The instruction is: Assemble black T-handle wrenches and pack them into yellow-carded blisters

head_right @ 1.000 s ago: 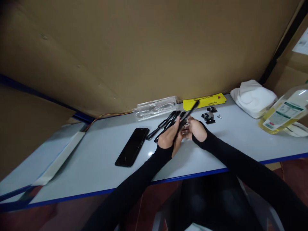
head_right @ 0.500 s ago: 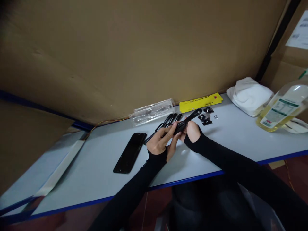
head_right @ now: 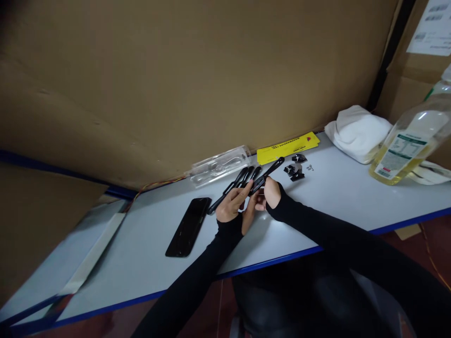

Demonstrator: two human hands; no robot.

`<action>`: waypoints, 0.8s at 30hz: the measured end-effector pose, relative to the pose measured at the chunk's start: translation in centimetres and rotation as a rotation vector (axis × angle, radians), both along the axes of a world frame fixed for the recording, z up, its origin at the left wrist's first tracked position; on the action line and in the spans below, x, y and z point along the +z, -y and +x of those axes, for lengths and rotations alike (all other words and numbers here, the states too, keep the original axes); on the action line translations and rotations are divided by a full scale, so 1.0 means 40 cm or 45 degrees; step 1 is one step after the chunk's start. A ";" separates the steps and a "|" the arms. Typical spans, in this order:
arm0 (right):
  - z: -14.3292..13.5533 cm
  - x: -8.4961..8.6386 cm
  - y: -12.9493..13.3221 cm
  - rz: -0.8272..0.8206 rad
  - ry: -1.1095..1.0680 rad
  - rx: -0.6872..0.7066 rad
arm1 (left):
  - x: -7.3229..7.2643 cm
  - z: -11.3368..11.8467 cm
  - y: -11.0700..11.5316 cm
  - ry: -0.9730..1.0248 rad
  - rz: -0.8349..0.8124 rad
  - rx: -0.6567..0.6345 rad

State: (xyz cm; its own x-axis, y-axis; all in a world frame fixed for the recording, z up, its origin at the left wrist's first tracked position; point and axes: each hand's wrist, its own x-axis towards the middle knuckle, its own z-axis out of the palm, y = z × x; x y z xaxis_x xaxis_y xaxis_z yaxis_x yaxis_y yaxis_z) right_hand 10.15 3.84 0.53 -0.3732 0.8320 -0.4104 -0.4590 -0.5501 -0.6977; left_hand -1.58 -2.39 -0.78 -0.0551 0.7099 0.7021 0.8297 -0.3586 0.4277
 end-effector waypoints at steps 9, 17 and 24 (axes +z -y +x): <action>0.011 0.029 -0.001 -0.077 -0.135 0.060 | 0.032 -0.028 0.011 -0.195 0.100 0.026; 0.017 0.023 0.001 0.187 0.179 -0.009 | -0.011 -0.047 -0.032 0.220 -0.197 -0.091; 0.045 0.009 0.037 1.006 1.035 -0.258 | -0.005 -0.052 -0.056 0.652 -0.466 -0.024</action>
State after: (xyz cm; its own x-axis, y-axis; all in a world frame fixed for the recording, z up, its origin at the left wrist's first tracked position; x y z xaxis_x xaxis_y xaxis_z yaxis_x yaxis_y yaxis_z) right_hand 11.93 2.36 0.88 -0.0677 0.9786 0.1944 0.2543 0.2053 -0.9451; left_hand -3.65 -0.13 -0.96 -0.3056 0.9033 0.3011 0.4819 -0.1260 0.8671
